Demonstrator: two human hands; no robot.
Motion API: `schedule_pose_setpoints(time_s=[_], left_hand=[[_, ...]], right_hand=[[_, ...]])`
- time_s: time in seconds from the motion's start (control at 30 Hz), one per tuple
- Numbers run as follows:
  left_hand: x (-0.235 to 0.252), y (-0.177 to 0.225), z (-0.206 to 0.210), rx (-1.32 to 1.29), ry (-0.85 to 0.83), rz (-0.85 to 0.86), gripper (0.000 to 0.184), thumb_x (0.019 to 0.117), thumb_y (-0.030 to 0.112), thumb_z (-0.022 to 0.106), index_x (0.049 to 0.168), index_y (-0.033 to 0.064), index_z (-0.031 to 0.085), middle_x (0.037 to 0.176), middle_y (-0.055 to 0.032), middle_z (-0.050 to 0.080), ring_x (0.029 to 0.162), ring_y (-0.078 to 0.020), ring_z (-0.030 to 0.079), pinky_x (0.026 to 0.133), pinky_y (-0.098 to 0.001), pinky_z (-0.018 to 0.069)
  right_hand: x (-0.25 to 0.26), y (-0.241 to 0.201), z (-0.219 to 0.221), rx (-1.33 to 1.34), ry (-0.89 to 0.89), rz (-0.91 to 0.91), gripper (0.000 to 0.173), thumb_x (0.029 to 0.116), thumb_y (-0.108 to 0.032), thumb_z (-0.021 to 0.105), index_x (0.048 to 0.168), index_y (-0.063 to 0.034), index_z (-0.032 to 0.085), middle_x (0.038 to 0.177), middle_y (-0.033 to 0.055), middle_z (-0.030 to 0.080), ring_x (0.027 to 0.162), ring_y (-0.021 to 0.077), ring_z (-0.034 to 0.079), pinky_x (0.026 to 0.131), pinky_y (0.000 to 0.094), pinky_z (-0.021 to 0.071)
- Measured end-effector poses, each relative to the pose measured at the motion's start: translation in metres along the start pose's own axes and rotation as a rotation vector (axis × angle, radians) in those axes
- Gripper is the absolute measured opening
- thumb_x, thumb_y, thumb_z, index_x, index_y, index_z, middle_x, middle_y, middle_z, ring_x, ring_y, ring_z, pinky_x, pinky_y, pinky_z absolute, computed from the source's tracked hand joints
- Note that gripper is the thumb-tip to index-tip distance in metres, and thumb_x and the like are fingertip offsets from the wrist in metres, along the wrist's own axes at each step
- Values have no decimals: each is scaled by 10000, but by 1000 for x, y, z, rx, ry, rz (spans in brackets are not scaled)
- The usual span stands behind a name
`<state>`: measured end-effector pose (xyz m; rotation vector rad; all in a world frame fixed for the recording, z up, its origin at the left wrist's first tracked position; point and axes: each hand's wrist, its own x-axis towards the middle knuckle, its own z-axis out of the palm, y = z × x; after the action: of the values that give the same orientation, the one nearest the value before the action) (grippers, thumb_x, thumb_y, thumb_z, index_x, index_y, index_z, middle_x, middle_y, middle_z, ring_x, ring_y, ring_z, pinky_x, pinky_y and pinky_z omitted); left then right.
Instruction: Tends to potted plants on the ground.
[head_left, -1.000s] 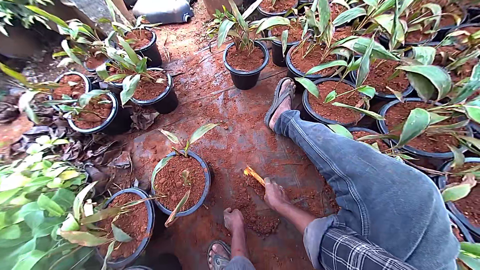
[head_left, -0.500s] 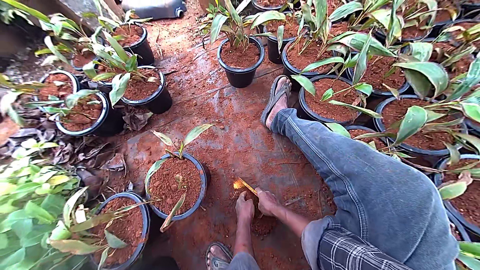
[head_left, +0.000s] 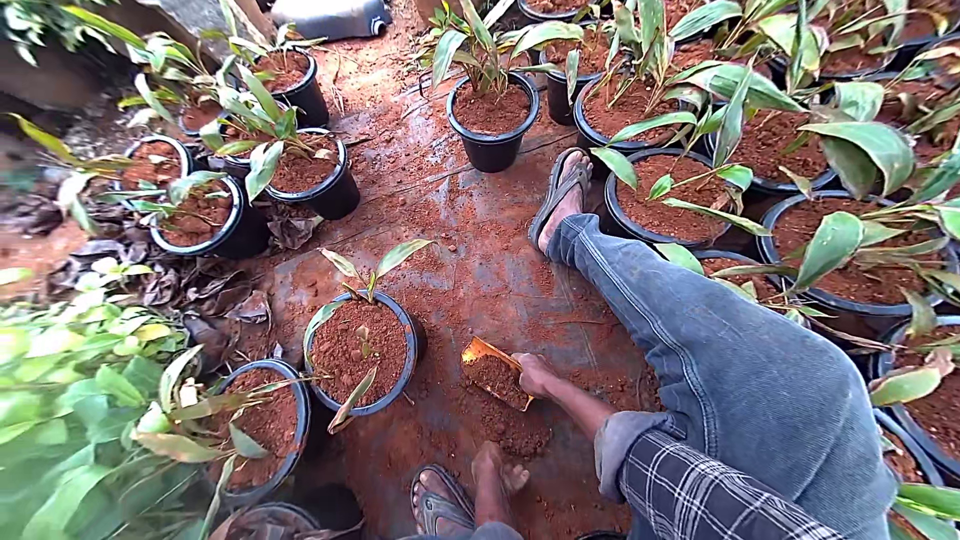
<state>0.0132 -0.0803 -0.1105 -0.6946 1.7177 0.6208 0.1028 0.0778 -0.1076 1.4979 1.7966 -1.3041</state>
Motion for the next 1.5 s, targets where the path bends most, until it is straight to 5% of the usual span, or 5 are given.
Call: schedule_pose_setpoints(time_s=[0.23,0.37,1.03,1.27,1.5], left_hand=[[-137,19,18,22,-83,-71,463,1096,115,387,1547,17,347,1517,-239,441,1221,-310,567,983,-357,484],[-24,3,20,-203,-69,-146,415,1034,69,479,1437,-9,416,1293,-267,539,961,-321,634,747,-401,574],[-24,68,38,-475,-216,87,291,1001,-21,426,1289,-29,469,1016,-218,587,743,-254,643,642,-334,592],[-44,79,30,543,-204,310,402,1093,274,487,1362,-18,557,1199,-227,686,990,-330,708,828,-490,580],[-158,165,44,1117,-12,1107,381,1072,284,501,1363,77,632,1305,-157,677,1242,-302,637,1076,-505,486]], right_hand=[[14,-14,-18,-122,127,-90,440,930,-19,591,1360,-104,631,1330,193,647,1271,372,605,1042,573,490],[29,-31,-31,-218,167,-138,464,947,6,572,1392,-120,613,1372,189,613,1299,371,585,1063,552,488],[5,-40,5,-486,-166,-350,355,1017,-12,472,1329,-48,638,1358,249,616,1303,451,559,1054,640,448],[16,-26,-12,-393,-271,-214,411,913,-25,641,1324,-38,642,1319,278,633,1262,468,585,1019,665,454],[26,-14,-28,-286,-243,-231,392,950,-27,622,1338,27,615,1344,302,613,1286,460,573,1055,639,432]])
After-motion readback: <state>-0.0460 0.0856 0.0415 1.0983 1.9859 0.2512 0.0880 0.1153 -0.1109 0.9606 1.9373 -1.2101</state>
